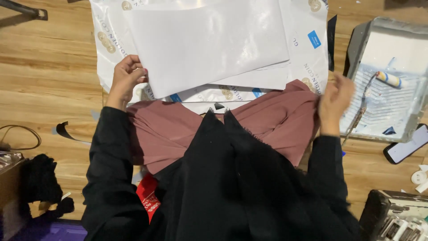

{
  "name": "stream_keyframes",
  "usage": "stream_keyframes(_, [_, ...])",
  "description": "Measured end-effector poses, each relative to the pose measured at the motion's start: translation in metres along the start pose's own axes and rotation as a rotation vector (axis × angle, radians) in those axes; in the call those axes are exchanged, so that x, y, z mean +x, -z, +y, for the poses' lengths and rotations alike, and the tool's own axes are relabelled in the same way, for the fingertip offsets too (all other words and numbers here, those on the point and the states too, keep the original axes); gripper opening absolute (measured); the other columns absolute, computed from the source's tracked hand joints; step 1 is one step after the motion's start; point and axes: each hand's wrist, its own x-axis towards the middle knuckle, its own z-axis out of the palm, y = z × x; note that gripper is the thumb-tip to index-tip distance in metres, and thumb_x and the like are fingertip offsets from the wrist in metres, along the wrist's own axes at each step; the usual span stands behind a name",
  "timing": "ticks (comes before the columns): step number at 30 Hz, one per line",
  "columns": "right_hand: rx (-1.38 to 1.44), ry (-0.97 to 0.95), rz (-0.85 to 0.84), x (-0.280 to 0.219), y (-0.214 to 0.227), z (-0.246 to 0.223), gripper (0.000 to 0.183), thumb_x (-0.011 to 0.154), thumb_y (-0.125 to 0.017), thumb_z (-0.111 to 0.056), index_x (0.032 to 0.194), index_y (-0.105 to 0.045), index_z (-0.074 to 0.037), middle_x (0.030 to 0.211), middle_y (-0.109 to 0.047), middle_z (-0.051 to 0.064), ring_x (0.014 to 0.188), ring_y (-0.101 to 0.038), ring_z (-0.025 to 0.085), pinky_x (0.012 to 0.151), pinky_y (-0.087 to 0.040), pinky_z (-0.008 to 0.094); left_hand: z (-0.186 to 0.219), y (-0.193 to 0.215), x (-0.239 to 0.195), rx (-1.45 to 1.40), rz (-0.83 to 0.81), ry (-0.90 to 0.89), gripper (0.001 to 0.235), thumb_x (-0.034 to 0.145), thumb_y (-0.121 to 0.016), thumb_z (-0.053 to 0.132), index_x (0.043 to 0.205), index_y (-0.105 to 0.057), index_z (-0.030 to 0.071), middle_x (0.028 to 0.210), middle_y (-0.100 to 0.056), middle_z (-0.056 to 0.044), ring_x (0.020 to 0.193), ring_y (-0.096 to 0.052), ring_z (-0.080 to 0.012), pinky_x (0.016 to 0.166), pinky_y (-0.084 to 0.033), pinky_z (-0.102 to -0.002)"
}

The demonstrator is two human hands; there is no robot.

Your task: The person sits on the floor and uses a small roller to apply a white substance to a rectangular white sheet. They repeatedly roll the tool over the surface, lift the sheet to check the application, and place it back down to continue the process.

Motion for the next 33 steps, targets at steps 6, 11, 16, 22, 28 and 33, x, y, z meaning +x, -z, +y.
stream_keyframes(6, [0.248,-0.036,-0.148,0.041,-0.089,-0.026,0.015,0.091,-0.056,-0.01,0.105,-0.061,-0.007,0.093,-0.055,0.009,0.075,-0.059,0.026,0.056,-0.048,0.031,-0.02,0.031,-0.016,-0.219,0.24,-0.102,0.026,0.071,-0.059,0.009,0.097,-0.057,0.012,0.078,-0.057,-0.001,0.063,-0.056,-0.0086,0.053,-0.054,-0.023])
stream_keyframes(11, [-0.027,-0.072,-0.339,0.023,-0.149,-0.059,0.026,0.084,-0.062,-0.026,0.095,-0.059,-0.003,0.087,-0.05,0.01,0.082,-0.055,0.032,0.063,-0.049,0.047,-0.048,0.06,-0.018,0.022,0.422,-0.117,0.034,0.07,-0.055,0.001,0.103,-0.058,0.01,0.075,-0.056,-0.003,0.06,-0.053,-0.0091,0.049,-0.052,-0.022])
stream_keyframes(16, [-0.063,-0.24,-0.386,0.027,-0.178,-0.069,0.025,0.078,-0.065,-0.034,0.082,-0.057,-0.01,0.078,-0.046,0.003,0.079,-0.053,0.028,0.06,-0.047,0.045,-0.026,0.041,-0.031,0.166,0.406,-0.134,0.037,0.069,-0.054,-0.003,0.105,-0.057,0.01,0.078,-0.053,-0.003,0.063,-0.053,-0.0092,0.05,-0.052,-0.021])
stream_keyframes(22, [0.279,-0.648,-0.486,0.026,-0.222,-0.042,0.027,0.062,-0.064,-0.031,0.086,-0.059,-0.018,0.067,-0.053,-0.004,0.065,-0.058,0.015,0.054,-0.046,0.033,-0.001,0.026,-0.011,0.201,0.412,-0.159,0.041,0.066,-0.049,-0.005,0.101,-0.06,0.012,0.076,-0.052,-0.002,0.065,-0.051,-0.0085,0.051,-0.049,-0.02])
stream_keyframes(28, [0.665,-0.662,-0.323,0.156,-0.183,0.001,0.029,0.061,-0.059,-0.012,0.088,-0.051,-0.017,0.07,-0.052,-0.001,0.055,-0.05,0.007,0.047,-0.04,0.022,0.083,-0.015,0.073,0.207,0.229,-0.52,0.038,0.069,-0.047,-0.007,0.104,-0.054,0.004,0.086,-0.051,-0.004,0.079,-0.047,-0.0094,0.067,-0.042,-0.018])
stream_keyframes(33, [0.892,-0.344,-0.124,0.276,-0.198,0.103,0.029,0.067,-0.053,0.01,0.086,-0.042,-0.01,0.075,-0.061,0.009,0.058,-0.058,0.012,0.044,-0.039,0.027,0.113,-0.091,0.228,0.141,0.22,-0.663,0.035,0.063,-0.048,-0.008,0.093,-0.053,0.008,0.077,-0.051,-0.006,0.068,-0.05,-0.0114,0.043,-0.043,-0.023])
